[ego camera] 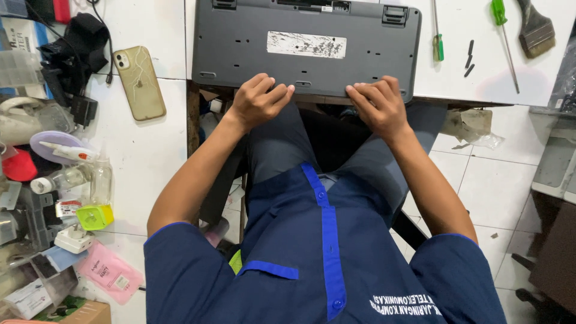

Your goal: Reassembling a computer keyboard by aligning the top and bottom casing and snapping them together by hand.

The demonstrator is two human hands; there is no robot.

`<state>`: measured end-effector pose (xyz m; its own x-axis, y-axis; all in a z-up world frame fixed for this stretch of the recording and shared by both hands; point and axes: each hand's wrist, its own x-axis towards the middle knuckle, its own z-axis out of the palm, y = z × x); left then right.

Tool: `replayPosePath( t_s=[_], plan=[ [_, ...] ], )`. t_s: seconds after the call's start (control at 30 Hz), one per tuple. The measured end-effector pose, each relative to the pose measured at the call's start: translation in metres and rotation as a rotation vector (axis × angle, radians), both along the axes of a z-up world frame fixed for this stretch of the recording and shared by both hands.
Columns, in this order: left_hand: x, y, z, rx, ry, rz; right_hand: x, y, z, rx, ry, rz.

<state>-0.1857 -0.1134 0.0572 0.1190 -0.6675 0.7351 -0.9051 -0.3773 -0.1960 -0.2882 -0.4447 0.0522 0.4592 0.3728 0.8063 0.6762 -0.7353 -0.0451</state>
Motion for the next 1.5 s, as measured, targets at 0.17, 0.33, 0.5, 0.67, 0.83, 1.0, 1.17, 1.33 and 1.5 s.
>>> replayPosePath(
  t_s=[0.17, 0.33, 0.5, 0.67, 0.83, 1.0, 1.17, 1.33, 1.5],
  plan=[
    [-0.006, -0.008, 0.002, 0.003, 0.006, 0.003, -0.002, -0.014, -0.009, 0.033, -0.073, -0.02],
    [-0.008, -0.007, -0.005, -0.007, -0.014, 0.029, -0.005, -0.009, 0.012, -0.053, -0.064, -0.091],
    [-0.005, 0.003, 0.008, -0.023, -0.003, 0.03, -0.027, -0.06, 0.001, -0.042, -0.002, -0.216],
    [-0.001, 0.01, -0.009, -0.024, -0.027, 0.034, -0.031, -0.075, -0.011, 0.066, -0.029, -0.216],
    [0.0, 0.012, -0.004, -0.059, -0.028, 0.063, -0.027, -0.082, -0.005, 0.083, -0.02, -0.174],
    [-0.003, 0.014, -0.015, -0.072, -0.005, 0.062, -0.042, -0.081, 0.018, 0.244, 0.3, -0.191],
    [-0.005, 0.014, 0.016, -0.063, 0.035, -0.001, -0.049, -0.093, 0.03, 0.643, 1.049, -0.228],
    [-0.006, 0.017, 0.019, -0.067, 0.088, -0.031, -0.03, -0.098, 0.027, 1.285, 1.401, -0.107],
    [-0.012, 0.022, 0.004, -0.097, 0.092, -0.039, 0.012, -0.069, 0.028, 1.404, 1.42, -0.464]
  ],
)
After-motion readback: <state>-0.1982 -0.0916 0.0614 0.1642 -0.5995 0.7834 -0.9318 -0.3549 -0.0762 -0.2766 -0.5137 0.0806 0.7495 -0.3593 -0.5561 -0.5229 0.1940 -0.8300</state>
